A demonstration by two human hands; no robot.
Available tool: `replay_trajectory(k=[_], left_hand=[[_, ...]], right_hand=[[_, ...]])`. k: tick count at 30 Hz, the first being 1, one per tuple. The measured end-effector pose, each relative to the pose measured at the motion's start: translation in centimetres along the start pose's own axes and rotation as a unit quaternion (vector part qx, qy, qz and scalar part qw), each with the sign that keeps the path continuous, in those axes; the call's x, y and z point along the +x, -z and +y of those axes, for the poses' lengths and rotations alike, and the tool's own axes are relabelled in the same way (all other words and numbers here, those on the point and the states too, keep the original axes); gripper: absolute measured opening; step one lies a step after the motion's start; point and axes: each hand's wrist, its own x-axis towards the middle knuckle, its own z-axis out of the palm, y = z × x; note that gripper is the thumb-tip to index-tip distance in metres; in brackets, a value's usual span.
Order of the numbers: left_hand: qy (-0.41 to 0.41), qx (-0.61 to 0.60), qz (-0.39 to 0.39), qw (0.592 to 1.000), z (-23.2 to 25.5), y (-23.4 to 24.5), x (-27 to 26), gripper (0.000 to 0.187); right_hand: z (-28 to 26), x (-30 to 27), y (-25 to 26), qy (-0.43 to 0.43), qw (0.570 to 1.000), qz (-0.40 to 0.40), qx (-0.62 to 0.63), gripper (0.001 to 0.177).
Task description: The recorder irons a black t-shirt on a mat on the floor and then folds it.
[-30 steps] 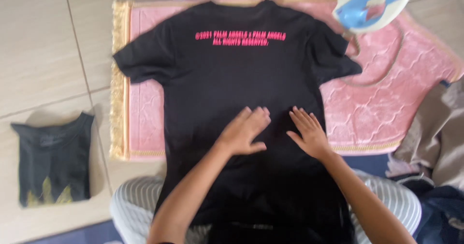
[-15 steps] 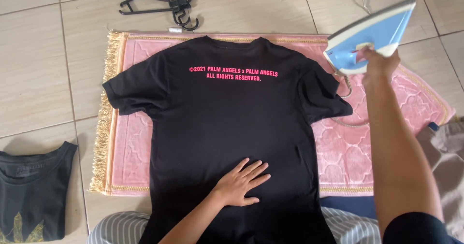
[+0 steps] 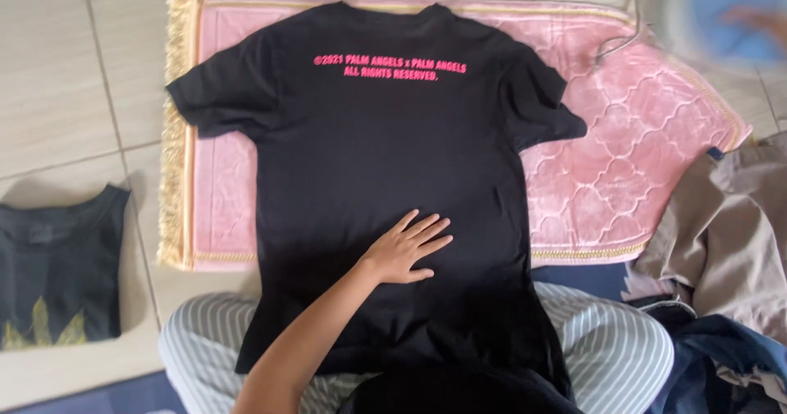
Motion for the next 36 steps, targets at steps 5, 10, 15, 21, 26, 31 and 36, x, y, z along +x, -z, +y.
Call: replay_trajectory(k=[5,10,15,21,26,31,36], left_hand=[[0.015,-0.092,-0.011,0.996,3.7,-0.8,-2.7,0.068],[0.175,-0.282,-0.027,0.943,3.8,11.5,-6.1,0.048],[0.376,0.007,0.288,0.88,-7.3,6.8,-8.4,0.058],[0.418,0.019,0.192,0.888,-10.0,2.8,-9.6,0.08],[0.42,0.028,0.19,0.887,-10.2,3.4,-9.5,0.08],[0.419,0.025,0.191,0.887,-10.1,2.5,-9.7,0.081],[0.411,0.03,0.196,0.89,-10.5,2.8,-9.7,0.078]], right_hand=[[-22.6,-12.3,-11.0,0.082,0.95,-0.171,-0.249,0.085],[-29.7,-19.9,-23.1,0.126,0.897,-0.317,-0.283,0.064],[-28.9,-19.9,-28.0,0.154,0.91,-0.314,-0.225,0.058],[-29.2,-21.5,-25.0,0.167,0.927,-0.261,-0.211,0.057],[-26.4,-20.3,-27.6,0.19,0.915,-0.206,-0.291,0.061],[-26.1,-15.8,-28.5,0.168,0.935,-0.138,-0.28,0.061],[-26.2,-17.9,-27.5,0.148,0.943,-0.17,-0.245,0.06]])
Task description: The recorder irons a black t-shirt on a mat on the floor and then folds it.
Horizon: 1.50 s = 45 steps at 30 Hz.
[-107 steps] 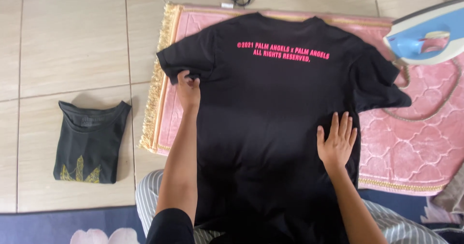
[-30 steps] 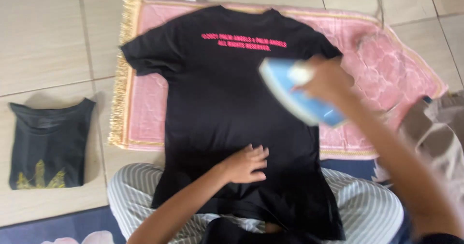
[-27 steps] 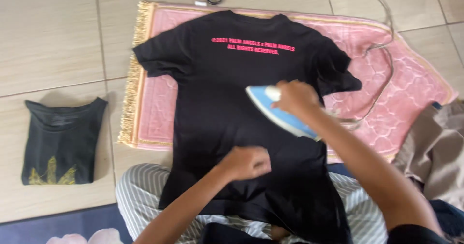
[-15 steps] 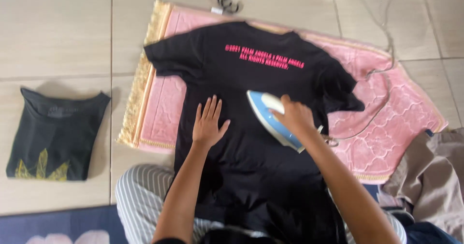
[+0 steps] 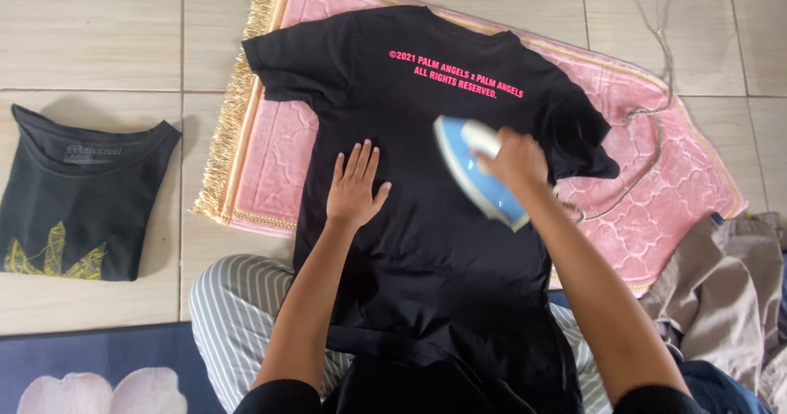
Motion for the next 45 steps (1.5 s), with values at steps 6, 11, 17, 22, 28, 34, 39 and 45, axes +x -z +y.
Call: replay_trajectory(k=[6,11,17,22,28,34,39,45], left_hand=[[-0.003,0.02,0.019,1.0,0.2,-0.7,-0.1,0.065],[-0.017,0.008,0.029,0.999,0.1,-0.7,-0.3,0.063],[-0.022,0.009,0.041,0.999,0.3,-0.6,-0.3,0.063],[-0.023,-0.012,0.053,0.998,0.4,-0.6,0.0,0.062],[-0.027,0.012,0.036,0.999,0.3,-0.5,-0.5,0.062],[-0.019,0.015,0.04,0.999,0.2,-0.6,-0.4,0.062],[-0.009,0.026,0.013,1.0,0.5,-0.3,-0.2,0.062],[-0.008,0.029,0.005,1.0,0.2,-0.7,-0.1,0.063]], right_hand=[[2.0,-13.4,-1.5,0.202,0.978,-0.06,0.003,0.058],[7.4,-7.3,-3.7,0.118,0.991,-0.04,-0.038,0.05],[7.1,-3.1,0.0,0.05,0.998,0.009,-0.039,0.059],[7.4,-10.5,-1.6,0.149,0.988,-0.039,-0.027,0.054],[8.1,-15.0,-1.3,0.179,0.984,-0.005,-0.027,0.041],[11.6,-6.8,-1.2,-0.047,0.998,0.01,-0.049,0.057],[13.7,-4.5,-1.0,-0.066,0.994,0.077,-0.032,0.06],[13.1,-11.4,-0.1,0.05,0.997,0.036,-0.055,0.054]])
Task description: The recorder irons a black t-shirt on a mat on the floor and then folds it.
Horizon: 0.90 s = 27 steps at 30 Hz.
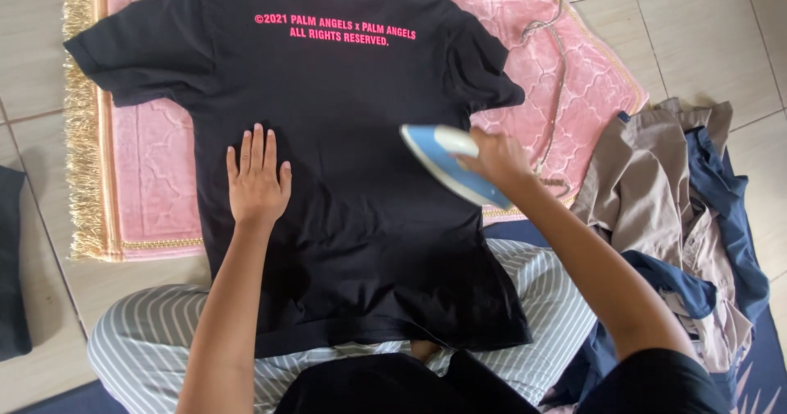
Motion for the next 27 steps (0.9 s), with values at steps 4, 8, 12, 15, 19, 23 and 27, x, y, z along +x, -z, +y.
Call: replay_trajectory(k=[4,8,12,15,19,23,27], left_hand=[[-0.001,0.003,-0.006,1.0,0.2,0.4,-0.2,0.064],[-0.001,-0.009,-0.004,1.0,0.3,0.5,0.0,0.064],[0.011,-0.004,-0.004,1.0,0.0,0.1,0.2,0.063],[0.01,-0.013,-0.008,1.0,0.3,0.4,-0.3,0.065],[0.007,-0.007,-0.006,1.0,0.2,0.4,-0.3,0.064],[0.004,-0.009,0.011,1.0,0.1,0.2,-0.1,0.063],[0.005,-0.009,0.016,1.0,0.2,0.4,-0.2,0.063]], right_hand=[[1.1,-0.2,-0.4,0.05,0.999,0.016,0.007,0.053],[2.0,1.7,-0.7,0.058,0.996,0.052,0.031,0.049],[1.2,1.2,0.9,0.089,0.994,0.045,0.036,0.047],[0.4,-2.1,1.2,0.161,0.987,0.002,0.025,0.04],[0.5,-4.0,0.4,0.22,0.975,-0.015,0.006,0.032],[-0.4,-1.3,-0.1,0.137,0.99,-0.025,0.018,0.041],[-1.0,4.3,-0.9,-0.112,0.992,-0.04,0.032,0.051]])
